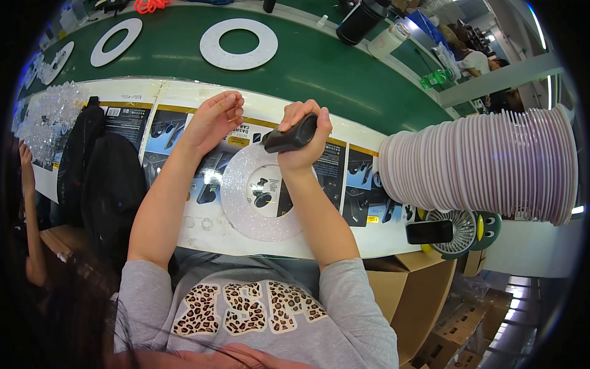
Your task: Apply glue to LED ring components and assemble them onto fixture bases on a factory line.
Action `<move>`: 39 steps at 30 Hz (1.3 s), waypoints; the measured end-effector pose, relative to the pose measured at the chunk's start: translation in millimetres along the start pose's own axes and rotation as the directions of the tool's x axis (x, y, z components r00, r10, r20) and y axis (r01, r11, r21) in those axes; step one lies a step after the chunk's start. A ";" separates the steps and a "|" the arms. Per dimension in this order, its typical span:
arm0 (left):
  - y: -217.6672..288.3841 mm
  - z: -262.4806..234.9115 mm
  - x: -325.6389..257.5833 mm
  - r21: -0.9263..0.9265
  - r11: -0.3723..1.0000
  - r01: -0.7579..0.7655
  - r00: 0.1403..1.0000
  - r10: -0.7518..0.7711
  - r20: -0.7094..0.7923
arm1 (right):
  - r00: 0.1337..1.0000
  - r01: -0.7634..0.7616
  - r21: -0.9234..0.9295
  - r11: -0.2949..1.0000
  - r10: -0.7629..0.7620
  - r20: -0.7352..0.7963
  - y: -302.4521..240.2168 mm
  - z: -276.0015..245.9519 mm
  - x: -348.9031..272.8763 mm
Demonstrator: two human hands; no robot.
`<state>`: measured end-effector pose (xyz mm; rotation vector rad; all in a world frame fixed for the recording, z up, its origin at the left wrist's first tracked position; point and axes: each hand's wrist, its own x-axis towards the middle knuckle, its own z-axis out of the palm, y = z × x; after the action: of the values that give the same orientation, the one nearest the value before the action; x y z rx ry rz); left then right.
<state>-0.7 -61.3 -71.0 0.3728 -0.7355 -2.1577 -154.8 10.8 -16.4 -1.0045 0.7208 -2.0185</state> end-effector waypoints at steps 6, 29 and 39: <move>-0.5 -1.7 0.0 -0.002 1.000 -0.002 1.000 0.002 0.004 | 1.000 -0.001 -0.022 1.000 0.001 0.001 -0.3 -0.1 0.2; 2.0 2.5 -3.2 0.058 0.998 0.001 1.000 0.000 -0.029 | 0.999 -0.027 0.024 0.999 0.026 0.048 -22.2 19.8 -12.6; 0.9 3.7 -0.6 0.092 0.996 -0.011 1.000 0.012 -0.009 | 0.971 -0.199 0.109 0.974 0.181 0.156 -7.0 34.9 -30.7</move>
<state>-1.6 -59.9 -67.5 0.4259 -0.8312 -2.1148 -115.9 34.6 -5.2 -0.9610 0.5827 -1.7818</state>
